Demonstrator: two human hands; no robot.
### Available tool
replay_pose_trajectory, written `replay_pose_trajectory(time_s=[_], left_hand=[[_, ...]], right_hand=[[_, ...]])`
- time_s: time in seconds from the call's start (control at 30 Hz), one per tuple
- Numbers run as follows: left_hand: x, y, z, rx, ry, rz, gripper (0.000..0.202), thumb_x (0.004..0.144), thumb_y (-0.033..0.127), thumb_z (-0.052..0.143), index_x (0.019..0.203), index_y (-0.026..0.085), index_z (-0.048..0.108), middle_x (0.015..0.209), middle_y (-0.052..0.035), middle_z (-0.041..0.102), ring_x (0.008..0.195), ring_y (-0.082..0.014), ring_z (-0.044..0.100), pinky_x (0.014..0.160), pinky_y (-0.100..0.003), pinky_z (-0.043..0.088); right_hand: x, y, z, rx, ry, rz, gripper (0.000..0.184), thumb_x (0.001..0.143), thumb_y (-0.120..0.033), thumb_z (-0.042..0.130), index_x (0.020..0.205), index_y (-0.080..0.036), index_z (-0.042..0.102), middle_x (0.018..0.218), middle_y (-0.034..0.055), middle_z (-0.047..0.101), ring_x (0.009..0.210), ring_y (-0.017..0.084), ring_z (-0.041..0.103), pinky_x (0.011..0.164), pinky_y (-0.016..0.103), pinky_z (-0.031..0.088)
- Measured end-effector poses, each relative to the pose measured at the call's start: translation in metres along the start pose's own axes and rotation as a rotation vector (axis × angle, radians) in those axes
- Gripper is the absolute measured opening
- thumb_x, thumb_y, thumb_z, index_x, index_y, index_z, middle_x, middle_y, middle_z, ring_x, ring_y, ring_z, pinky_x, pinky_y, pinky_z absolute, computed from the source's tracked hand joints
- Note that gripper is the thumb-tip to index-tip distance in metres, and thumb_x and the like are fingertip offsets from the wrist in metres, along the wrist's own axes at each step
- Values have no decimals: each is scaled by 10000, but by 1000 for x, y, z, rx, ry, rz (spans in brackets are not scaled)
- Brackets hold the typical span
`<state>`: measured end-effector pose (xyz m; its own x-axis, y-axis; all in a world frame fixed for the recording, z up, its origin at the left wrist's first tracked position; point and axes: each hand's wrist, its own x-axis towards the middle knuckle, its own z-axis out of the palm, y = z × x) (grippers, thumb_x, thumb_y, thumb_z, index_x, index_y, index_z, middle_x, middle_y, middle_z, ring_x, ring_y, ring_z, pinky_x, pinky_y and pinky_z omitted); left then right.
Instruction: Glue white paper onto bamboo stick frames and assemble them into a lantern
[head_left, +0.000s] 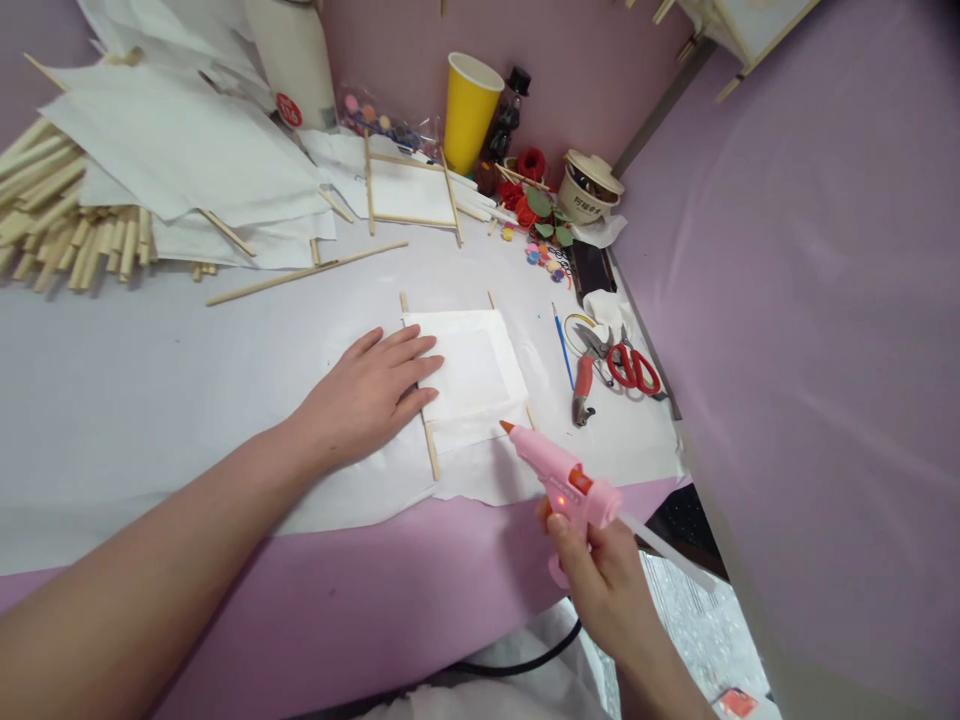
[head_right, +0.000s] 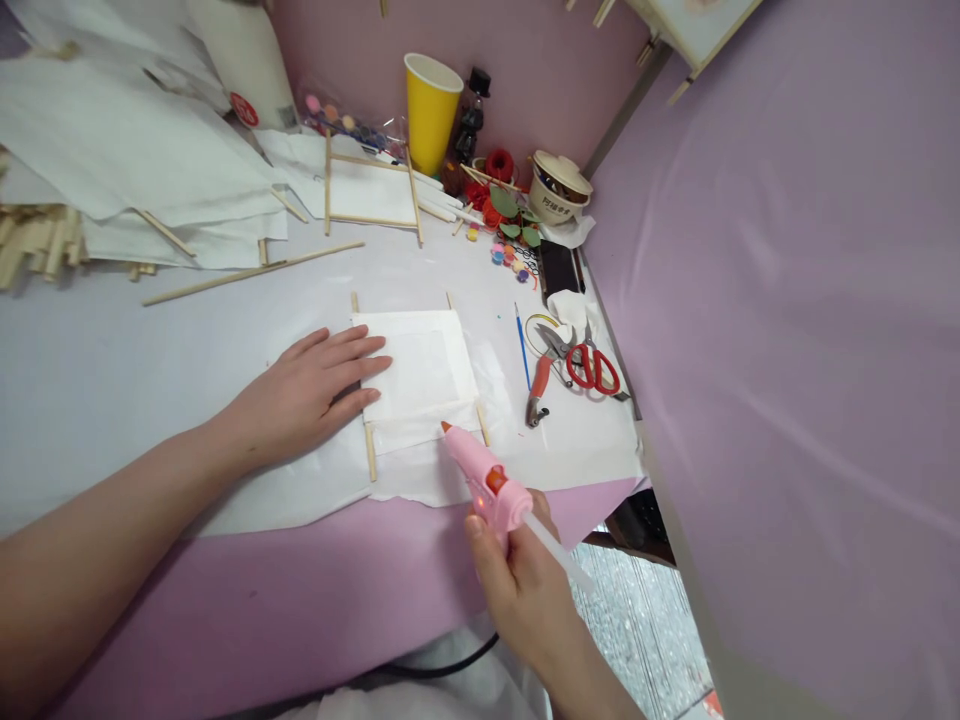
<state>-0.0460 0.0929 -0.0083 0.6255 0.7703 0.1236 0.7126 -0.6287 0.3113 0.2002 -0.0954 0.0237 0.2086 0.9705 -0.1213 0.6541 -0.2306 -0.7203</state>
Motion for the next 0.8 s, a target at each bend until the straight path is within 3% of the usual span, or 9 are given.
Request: replay_pose_trajectory(time_s=[0.23, 0.8], left_hand=[[0, 2, -1, -35, 7, 3, 424, 986, 394, 378, 1335, 231, 556, 1499, -39, 453, 1448, -234, 298, 1191, -492, 216], [-1, 1, -2, -47, 8, -2, 426, 987, 394, 369, 1339, 243, 554, 1498, -31, 455, 1447, -237, 297, 1196, -488, 204]], right_hand=[[6, -6, 20, -21, -122, -84, 419, 969, -512, 426, 880, -165, 642, 612, 11, 522, 584, 169, 510, 528, 270, 424], [8, -4, 18, -77, -75, -73, 415, 972, -506, 419, 762, -191, 589, 544, -18, 456, 555, 163, 477, 499, 264, 387]])
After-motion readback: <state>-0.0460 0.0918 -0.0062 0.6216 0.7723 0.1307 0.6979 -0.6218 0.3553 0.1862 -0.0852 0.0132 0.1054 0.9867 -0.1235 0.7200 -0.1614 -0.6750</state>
